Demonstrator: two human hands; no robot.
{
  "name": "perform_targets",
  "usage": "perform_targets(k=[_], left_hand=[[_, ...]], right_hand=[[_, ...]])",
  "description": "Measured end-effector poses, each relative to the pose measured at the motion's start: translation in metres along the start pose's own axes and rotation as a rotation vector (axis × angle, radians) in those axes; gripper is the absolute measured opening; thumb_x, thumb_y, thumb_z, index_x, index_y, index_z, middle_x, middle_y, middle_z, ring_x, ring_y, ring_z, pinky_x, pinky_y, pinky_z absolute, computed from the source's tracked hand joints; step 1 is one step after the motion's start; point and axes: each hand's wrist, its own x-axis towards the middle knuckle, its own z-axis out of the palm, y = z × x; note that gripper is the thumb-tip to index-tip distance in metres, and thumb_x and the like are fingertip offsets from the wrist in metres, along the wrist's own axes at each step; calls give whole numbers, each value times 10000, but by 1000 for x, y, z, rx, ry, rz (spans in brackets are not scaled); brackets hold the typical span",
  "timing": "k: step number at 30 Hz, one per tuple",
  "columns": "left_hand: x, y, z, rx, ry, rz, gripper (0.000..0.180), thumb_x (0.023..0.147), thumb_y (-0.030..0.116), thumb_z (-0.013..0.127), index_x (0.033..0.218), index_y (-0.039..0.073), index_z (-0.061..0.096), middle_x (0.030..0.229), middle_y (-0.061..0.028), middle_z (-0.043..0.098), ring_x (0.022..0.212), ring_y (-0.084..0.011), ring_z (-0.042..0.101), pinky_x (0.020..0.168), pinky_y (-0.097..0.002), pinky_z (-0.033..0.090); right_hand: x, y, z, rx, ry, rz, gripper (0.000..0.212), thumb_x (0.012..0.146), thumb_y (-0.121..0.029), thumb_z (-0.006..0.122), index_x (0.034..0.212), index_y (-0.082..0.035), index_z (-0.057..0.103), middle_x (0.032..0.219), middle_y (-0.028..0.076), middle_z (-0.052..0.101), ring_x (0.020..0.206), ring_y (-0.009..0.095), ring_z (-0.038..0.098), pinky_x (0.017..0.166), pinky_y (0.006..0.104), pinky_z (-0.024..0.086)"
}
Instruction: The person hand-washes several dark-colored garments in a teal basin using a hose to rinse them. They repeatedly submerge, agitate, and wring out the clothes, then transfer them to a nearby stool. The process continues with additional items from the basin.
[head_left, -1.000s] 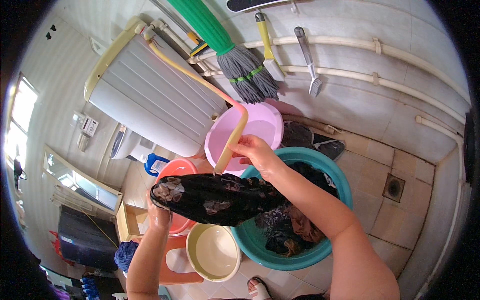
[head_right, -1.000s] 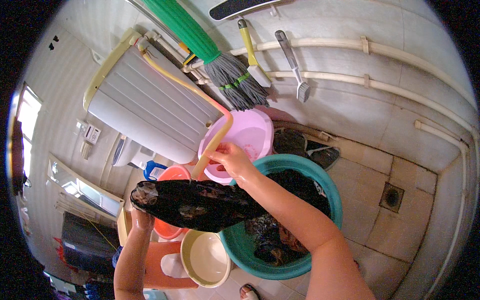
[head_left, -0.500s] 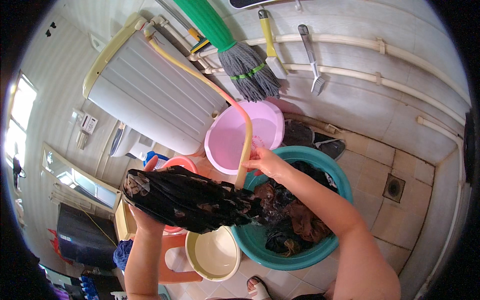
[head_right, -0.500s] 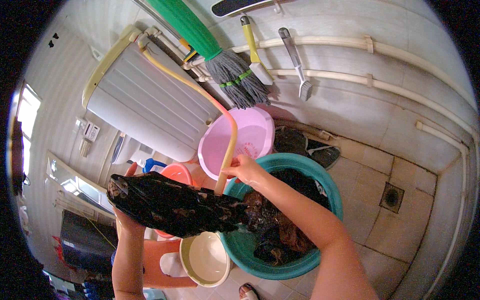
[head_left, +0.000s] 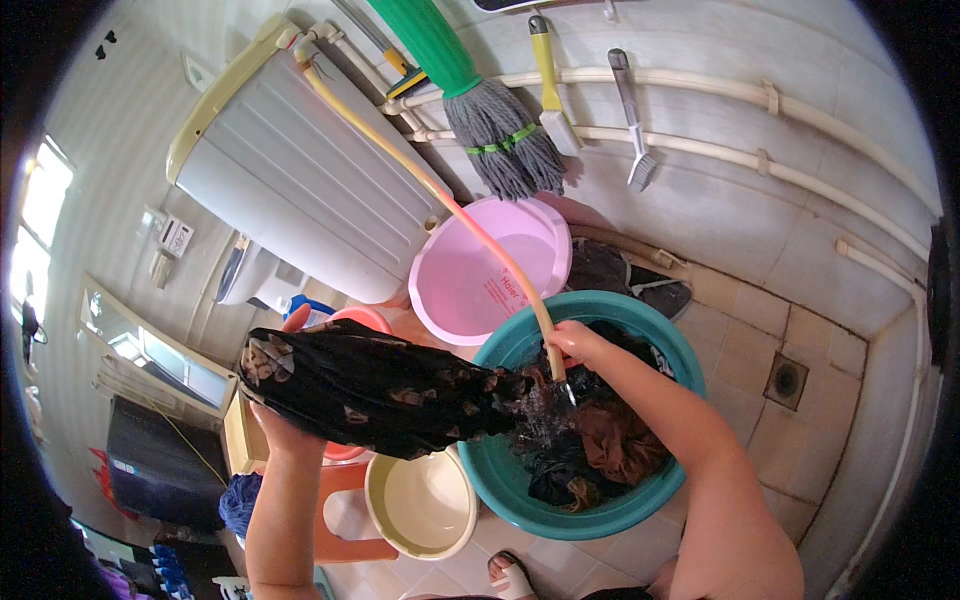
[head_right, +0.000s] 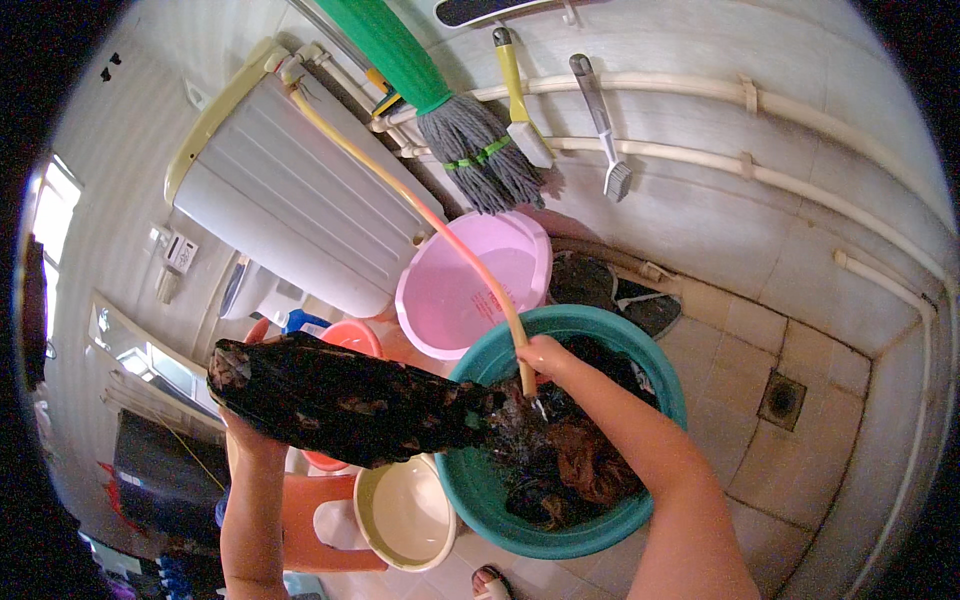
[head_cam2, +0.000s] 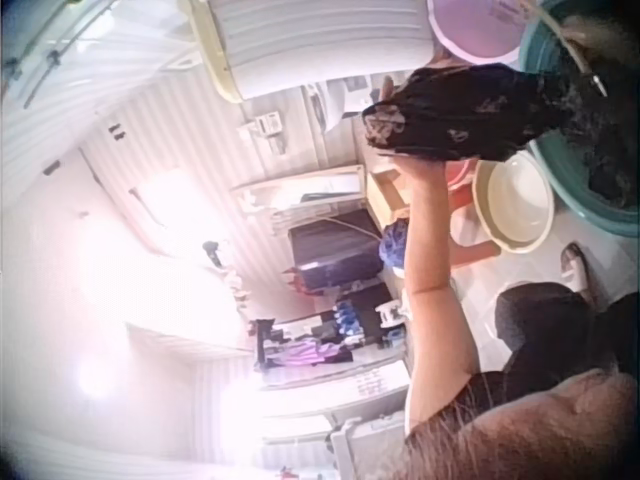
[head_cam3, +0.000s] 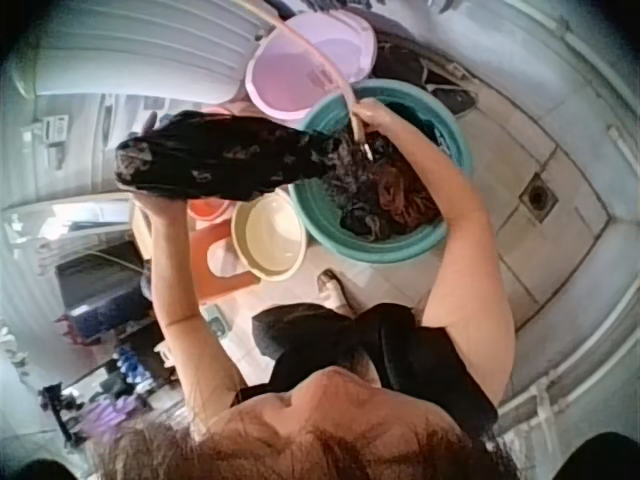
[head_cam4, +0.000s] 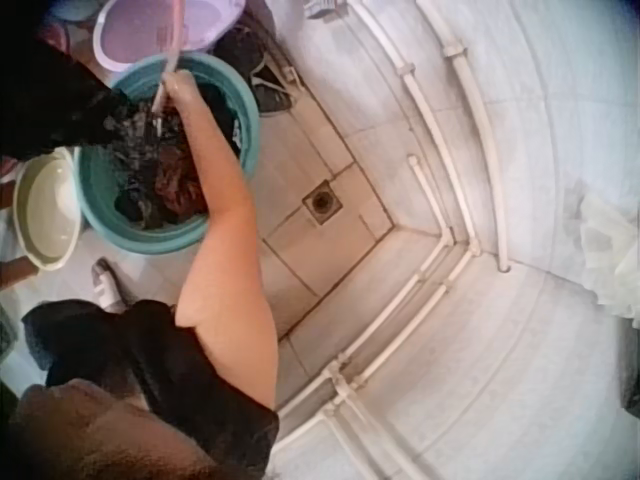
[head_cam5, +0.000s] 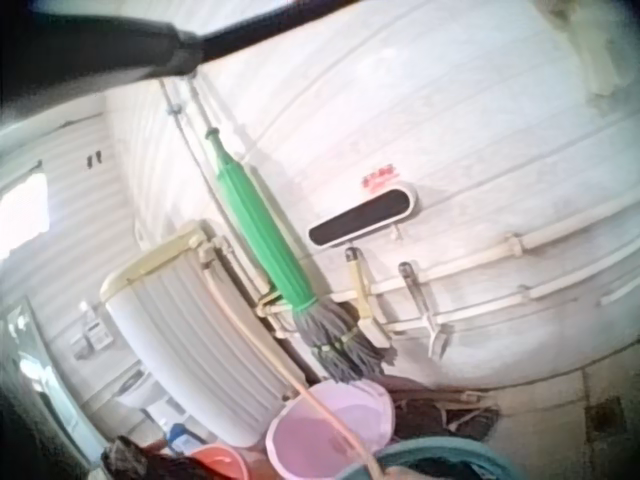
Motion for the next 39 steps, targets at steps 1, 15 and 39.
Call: perform_targets(k=[1,15,39], left_hand=[[-2,-3,0,-5,-5,7,672,841,473,436,1264,-42,350,1015,-161,600,902,-270,601,800,-380,496],[-8,-20,-13,-68,-163,-74,652,848,489,340,1261,-16,361,1140,-203,531,1047,-317,534,922,-421,423],[-20,-7,-5,-81,-1,40,669,844,502,383,1202,-62,416,1046,-176,585,959,-283,577,850,-381,463]], right_hand=[[1,9,0,33,-12,19,215,778,-170,549,892,13,545,776,97,555,664,222,570,532,372,476],[-3,106,48,399,-252,416,297,921,-150,375,1196,-72,294,993,245,519,929,344,593,769,462,510],[-124,-57,81,-1062,-119,-735,661,638,-236,685,1156,52,392,1186,284,424,1090,387,458,841,452,434]])
